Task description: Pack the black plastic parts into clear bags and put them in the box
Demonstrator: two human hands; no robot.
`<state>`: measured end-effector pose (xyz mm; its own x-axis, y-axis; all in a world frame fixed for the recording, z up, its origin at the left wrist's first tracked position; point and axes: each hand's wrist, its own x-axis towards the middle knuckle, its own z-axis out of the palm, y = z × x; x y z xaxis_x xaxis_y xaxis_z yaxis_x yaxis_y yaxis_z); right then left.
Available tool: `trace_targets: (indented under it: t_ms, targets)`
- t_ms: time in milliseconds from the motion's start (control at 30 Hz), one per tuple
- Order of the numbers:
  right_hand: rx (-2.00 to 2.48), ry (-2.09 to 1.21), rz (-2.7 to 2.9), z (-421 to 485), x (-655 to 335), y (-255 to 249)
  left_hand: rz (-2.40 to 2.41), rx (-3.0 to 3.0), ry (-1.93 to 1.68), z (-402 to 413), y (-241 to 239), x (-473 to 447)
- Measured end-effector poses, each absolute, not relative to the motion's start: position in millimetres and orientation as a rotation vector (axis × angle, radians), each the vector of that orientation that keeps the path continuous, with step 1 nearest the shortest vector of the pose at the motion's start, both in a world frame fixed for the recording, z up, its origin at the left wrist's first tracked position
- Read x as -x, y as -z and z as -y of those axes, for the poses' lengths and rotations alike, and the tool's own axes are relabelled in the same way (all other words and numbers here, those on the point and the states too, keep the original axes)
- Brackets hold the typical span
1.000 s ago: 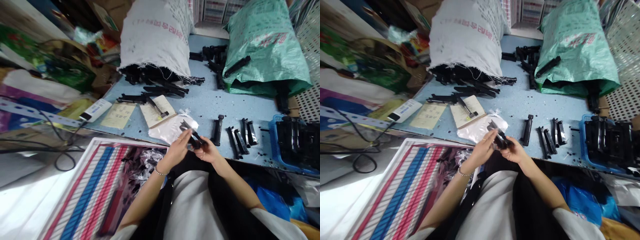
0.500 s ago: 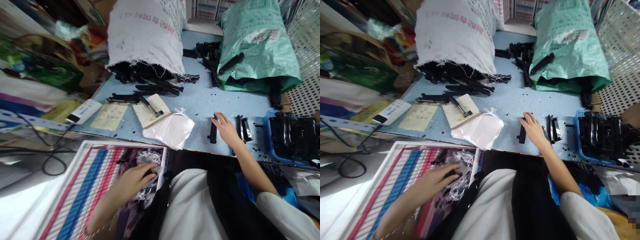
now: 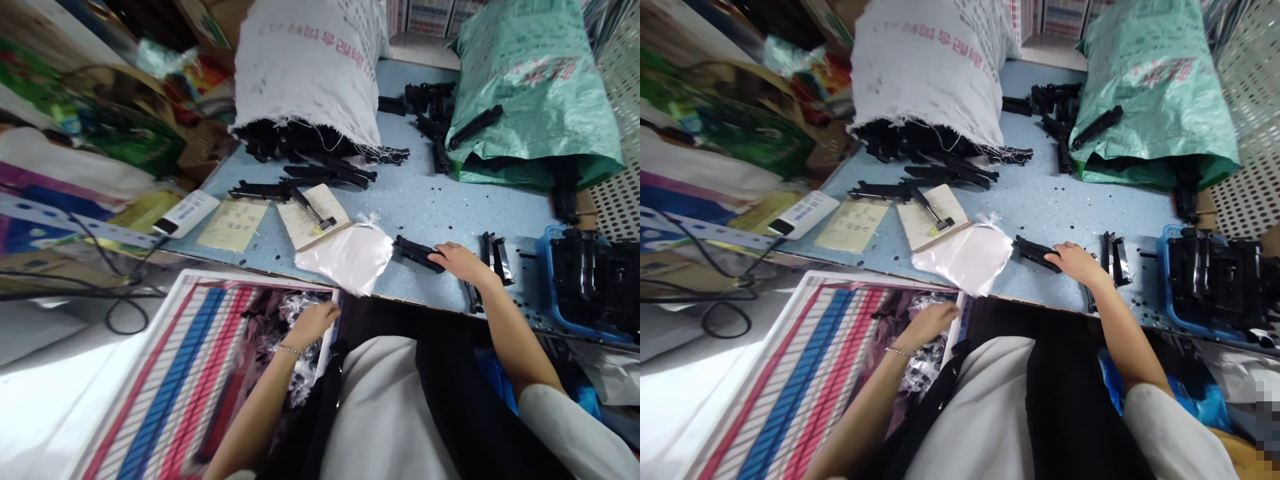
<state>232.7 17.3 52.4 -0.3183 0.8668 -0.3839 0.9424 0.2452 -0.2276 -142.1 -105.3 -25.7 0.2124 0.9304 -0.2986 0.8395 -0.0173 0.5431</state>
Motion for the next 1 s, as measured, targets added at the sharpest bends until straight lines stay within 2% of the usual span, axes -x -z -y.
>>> trace_targets:
  t_ms: [167,267,333,433,500,533,600,733,900,1000]
  targets:
    - [-1.797,0.381,-2.309,4,-225,-43,-1.587,-2.153,-0.735,58,6,76]
    - [-1.973,0.574,-2.354,12,-228,-36,-1.629,-2.167,-0.745,37,7,53]
    - [-2.141,0.984,-2.353,18,-228,-33,-1.637,-1.985,-0.802,27,9,55]
    - [-2.181,2.095,-2.119,27,-213,-28,-1.556,-1.71,-0.888,16,7,71]
    - [-1.912,2.825,-1.747,34,-194,-27,-1.483,-1.591,-0.896,13,3,79]
    - [-1.747,3.076,-1.547,37,-182,-27,-1.466,-1.533,-0.904,13,1,81]
    - [-1.479,3.357,-1.208,39,-156,-25,-1.471,-1.414,-0.922,16,-3,80]
    - [-1.378,3.481,-0.943,32,-115,-14,-1.529,-1.372,-0.925,28,-10,75]
    - [-1.89,3.477,-1.062,27,-126,-8,-1.589,-1.96,-1.003,37,-17,87]
    - [-1.588,3.533,-1.041,44,-153,-21,-1.558,-2.096,-0.906,34,-17,92]
